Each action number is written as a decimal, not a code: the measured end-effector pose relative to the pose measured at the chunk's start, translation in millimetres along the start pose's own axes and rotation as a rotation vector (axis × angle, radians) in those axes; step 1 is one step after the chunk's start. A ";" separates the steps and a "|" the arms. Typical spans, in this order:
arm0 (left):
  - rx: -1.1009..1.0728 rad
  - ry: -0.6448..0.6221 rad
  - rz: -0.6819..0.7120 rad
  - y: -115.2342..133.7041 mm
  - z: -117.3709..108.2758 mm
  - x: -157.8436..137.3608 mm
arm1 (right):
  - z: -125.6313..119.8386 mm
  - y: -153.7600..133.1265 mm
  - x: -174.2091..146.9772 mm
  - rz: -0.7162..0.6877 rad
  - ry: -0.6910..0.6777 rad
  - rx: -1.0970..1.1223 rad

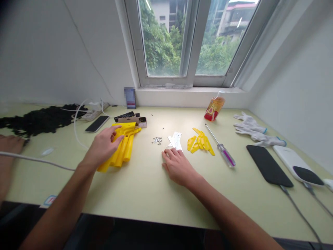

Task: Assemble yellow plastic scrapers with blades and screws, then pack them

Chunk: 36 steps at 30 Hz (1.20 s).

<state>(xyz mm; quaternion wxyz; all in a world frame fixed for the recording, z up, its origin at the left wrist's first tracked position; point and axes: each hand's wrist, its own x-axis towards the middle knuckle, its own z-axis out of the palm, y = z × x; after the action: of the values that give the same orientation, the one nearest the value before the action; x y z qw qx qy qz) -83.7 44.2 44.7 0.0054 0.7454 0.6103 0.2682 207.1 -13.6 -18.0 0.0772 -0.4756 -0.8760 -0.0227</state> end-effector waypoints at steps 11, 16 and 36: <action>0.295 -0.349 -0.061 -6.1 10.5 11.3 | 21.8 -7.0 5.8 0.154 -0.099 0.000; 0.313 -0.408 -0.086 -5.5 9.9 14.5 | 19.7 -12.6 19.9 0.110 -0.148 0.048; 0.147 -0.155 -0.027 17.7 13.3 4.3 | 14.9 59.9 121.9 0.166 -0.217 0.100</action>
<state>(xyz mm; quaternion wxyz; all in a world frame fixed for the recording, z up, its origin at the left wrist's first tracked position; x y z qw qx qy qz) -61.7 47.9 40.9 0.0015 0.7542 0.6359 0.1639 190.1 122.0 -15.6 0.0074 -0.5415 -0.8369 0.0789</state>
